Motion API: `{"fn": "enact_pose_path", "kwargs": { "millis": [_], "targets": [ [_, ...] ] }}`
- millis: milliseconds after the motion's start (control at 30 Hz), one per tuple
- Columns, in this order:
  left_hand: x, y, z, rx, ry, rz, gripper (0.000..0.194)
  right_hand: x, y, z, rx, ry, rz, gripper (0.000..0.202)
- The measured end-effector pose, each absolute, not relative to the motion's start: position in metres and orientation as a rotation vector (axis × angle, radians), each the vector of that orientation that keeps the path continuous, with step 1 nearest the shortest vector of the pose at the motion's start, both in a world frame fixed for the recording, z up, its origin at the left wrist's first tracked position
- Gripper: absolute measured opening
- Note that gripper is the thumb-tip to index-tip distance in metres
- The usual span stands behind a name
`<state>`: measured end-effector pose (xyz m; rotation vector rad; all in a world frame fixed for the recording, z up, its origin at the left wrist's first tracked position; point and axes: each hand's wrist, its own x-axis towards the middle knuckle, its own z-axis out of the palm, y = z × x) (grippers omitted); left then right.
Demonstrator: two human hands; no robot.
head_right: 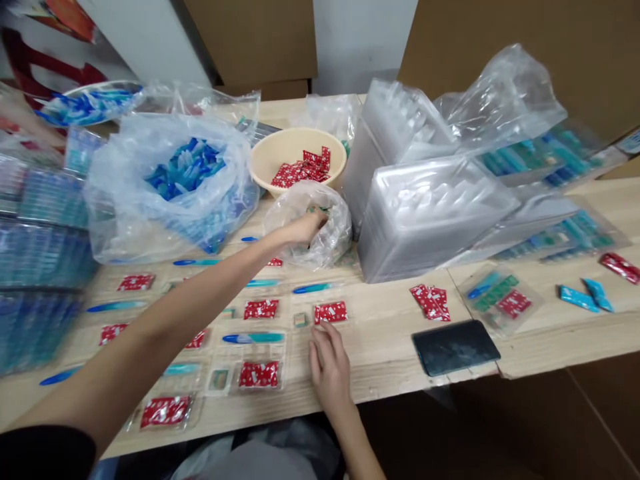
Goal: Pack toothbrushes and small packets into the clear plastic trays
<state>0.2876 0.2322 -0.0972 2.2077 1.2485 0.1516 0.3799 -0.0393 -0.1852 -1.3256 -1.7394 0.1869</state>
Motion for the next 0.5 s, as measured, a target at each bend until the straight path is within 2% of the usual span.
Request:
{"fn": "enact_pose_path", "kwargs": {
  "millis": [133, 267, 400, 500],
  "targets": [
    [0.294, 0.239, -0.095, 2.075, 1.312, 0.145, 0.009, 0.380, -0.029, -0.180, -1.298, -1.748, 0.200, 0.030],
    [0.297, 0.239, -0.098, 1.977, 1.353, 0.197, 0.019, 0.383, -0.029, -0.176, -1.303, -1.718, 0.200, 0.030],
    [0.295, 0.237, -0.099, 2.006, 1.360, 0.253, 0.013, 0.391, -0.030, -0.175, -1.330, -1.702, 0.170, 0.028],
    [0.289, 0.231, -0.096, 2.000, 1.368, 0.277, 0.016, 0.398, -0.025, -0.169, -1.333, -1.707, 0.153, 0.027]
  ]
}}
